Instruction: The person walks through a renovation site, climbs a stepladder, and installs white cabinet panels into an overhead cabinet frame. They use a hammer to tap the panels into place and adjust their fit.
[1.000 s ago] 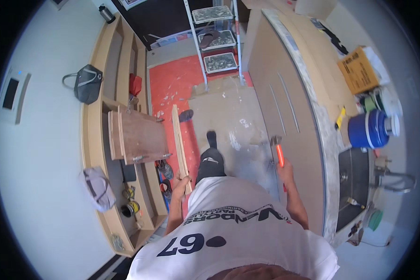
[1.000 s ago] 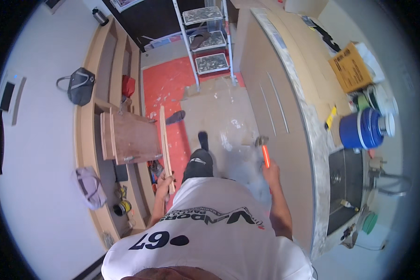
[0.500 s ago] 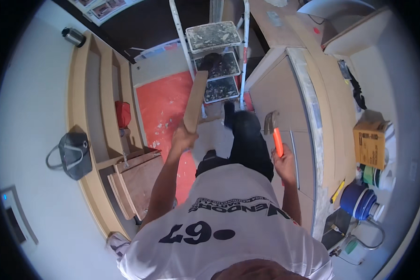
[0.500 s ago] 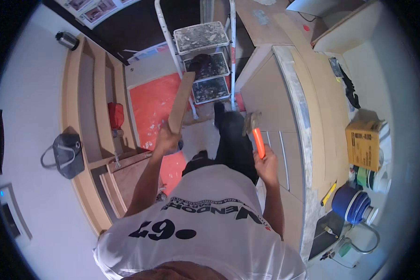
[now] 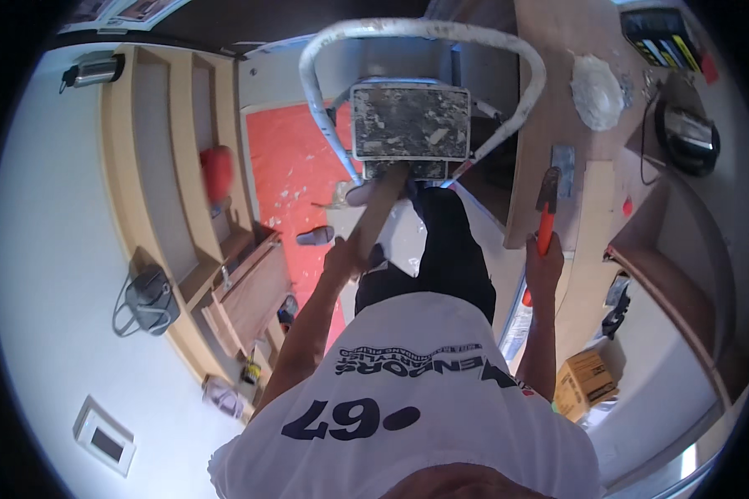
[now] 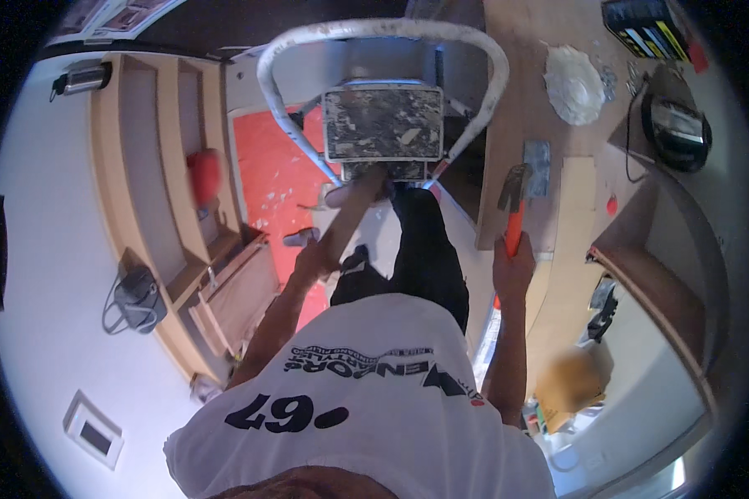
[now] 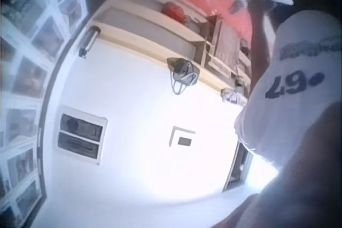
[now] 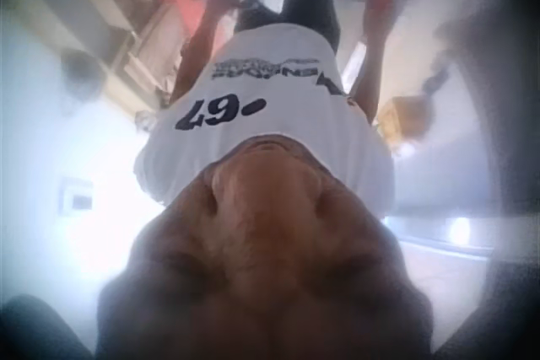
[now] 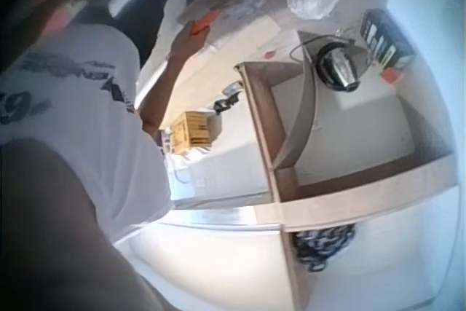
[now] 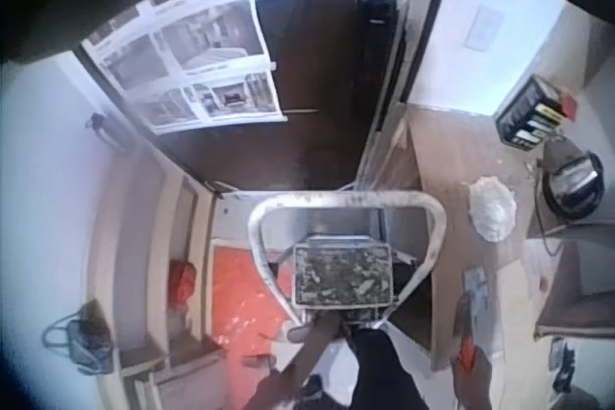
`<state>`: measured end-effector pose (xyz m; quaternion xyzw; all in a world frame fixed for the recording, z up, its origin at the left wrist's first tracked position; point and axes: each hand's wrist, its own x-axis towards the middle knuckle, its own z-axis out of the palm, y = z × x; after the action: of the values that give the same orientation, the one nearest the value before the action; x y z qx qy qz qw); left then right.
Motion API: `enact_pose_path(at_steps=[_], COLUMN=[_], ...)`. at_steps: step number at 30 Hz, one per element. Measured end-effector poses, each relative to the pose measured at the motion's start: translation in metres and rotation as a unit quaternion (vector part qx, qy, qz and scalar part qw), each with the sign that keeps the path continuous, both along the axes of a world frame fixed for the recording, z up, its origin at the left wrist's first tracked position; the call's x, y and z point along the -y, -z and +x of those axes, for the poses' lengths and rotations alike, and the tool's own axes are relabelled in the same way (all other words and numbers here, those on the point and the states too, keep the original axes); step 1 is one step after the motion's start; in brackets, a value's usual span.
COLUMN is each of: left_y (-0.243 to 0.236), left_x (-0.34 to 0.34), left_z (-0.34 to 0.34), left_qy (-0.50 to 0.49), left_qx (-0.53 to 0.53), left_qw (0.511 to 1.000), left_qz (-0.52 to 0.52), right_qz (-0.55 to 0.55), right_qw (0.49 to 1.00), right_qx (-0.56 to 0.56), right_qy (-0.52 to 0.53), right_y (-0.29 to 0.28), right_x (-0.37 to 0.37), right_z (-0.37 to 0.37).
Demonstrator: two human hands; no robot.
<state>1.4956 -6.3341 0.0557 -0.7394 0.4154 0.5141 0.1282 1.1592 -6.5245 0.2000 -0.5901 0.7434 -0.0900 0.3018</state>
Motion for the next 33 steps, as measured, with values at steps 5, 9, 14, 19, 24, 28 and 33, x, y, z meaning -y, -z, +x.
enact_pose_path(at_steps=[5,9,14,19,24,28,33], left_y=[-0.032,-0.102,-0.167,-0.239,-0.286,-0.273,-0.233], left_x=[-0.122,-0.109,-0.035,0.048,0.133,0.226,0.337], left_z=[0.017,0.064,0.072,0.070,0.082,0.116,0.078], left_qy=[-0.052,-0.076,-0.125,-0.166,-0.154,-0.067,-0.040], left_qx=[0.059,-0.002,0.047,0.072,0.087,-0.006,-0.157], left_qw=[0.993,0.987,0.990,0.941,0.818,0.817,0.848], left_qz=[0.091,0.142,-0.034,-0.286,-0.548,-0.573,-0.504], right_qz=[0.026,-0.003,-0.016,0.008,-0.132,-0.026,0.004], right_qw=[0.997,0.997,0.999,0.997,0.986,0.987,0.986], right_qx=[0.079,0.075,-0.010,-0.052,-0.027,0.017,0.006], right_qy=[0.004,0.034,0.027,0.063,0.101,0.157,0.164], right_y=[0.026,0.039,0.044,0.076,0.075,0.035,0.017], right_x=[0.050,0.052,0.045,0.027,0.049,0.062,0.068], right_z=[-0.010,0.001,-0.007,-0.026,-0.012,-0.005,0.002])
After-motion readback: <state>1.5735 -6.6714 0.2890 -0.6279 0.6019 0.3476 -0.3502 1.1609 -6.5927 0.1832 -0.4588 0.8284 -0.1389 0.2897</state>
